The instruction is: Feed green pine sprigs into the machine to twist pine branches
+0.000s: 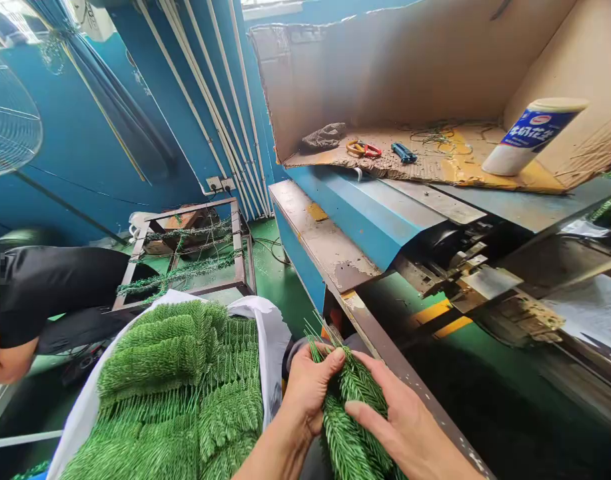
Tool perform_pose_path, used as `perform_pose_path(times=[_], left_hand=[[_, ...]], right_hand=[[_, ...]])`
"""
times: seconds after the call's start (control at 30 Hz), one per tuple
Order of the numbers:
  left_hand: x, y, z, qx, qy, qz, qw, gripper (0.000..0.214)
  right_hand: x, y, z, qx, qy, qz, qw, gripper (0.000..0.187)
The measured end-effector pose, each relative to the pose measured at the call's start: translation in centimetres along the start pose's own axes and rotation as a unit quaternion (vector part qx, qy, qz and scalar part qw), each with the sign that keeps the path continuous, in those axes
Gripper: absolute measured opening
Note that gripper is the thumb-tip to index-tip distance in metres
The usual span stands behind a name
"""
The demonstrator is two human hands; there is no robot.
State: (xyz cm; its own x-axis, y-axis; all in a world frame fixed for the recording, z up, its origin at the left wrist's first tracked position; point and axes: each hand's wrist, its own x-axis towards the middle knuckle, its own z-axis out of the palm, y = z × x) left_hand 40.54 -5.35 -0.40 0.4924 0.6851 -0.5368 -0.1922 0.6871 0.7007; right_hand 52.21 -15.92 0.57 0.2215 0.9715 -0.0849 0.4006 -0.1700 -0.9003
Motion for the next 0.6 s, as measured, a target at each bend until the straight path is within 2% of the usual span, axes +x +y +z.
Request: perform_pose_path(times=[0.07,0.17,0.37,0.43,0.5,0.57,0.6], left_hand=[[-0.2,0.1,0.6,0.013,-0.008,0.006,1.0,0.033],[-0.7,0.5,1.4,0.038,-0.024,0.004,0.999,0.031],[-1.0,0.4,2.4,0.084,-0.017,0.019,0.996,0.029],[-0.9,0.3,2.3,0.089,-0.025,0.006,0.996,0.03],[-0.9,0.4,1.9,0.08,-0.028,-0.009,0.996,0.03],[-0.9,0.6,1.4,0.062,-0.019,-0.026,0.998,0.031],[-0.9,0.7,1.3,0.053,-0.012,-0.033,0.998,0.031]], right_hand=[[-0.3,0.3,0.1,0.021,0.039,0.034,0.998,0.053],[-0.9,0.6,-0.1,0.07,0.063,0.069,0.993,0.053],[-1.4,0.4,-0.6,0.09,0.092,0.042,0.991,0.053],[-1.3,0.5,-2.4,0.064,0.109,0.026,0.992,0.049],[-1.0,0.9,-5.7,-0.04,0.142,-0.018,0.989,0.045],[-0.8,1.2,-10.1,-0.211,0.192,-0.054,0.957,0.042],[-0.6,1.4,-12.5,-0.307,0.218,-0.051,0.925,0.041]])
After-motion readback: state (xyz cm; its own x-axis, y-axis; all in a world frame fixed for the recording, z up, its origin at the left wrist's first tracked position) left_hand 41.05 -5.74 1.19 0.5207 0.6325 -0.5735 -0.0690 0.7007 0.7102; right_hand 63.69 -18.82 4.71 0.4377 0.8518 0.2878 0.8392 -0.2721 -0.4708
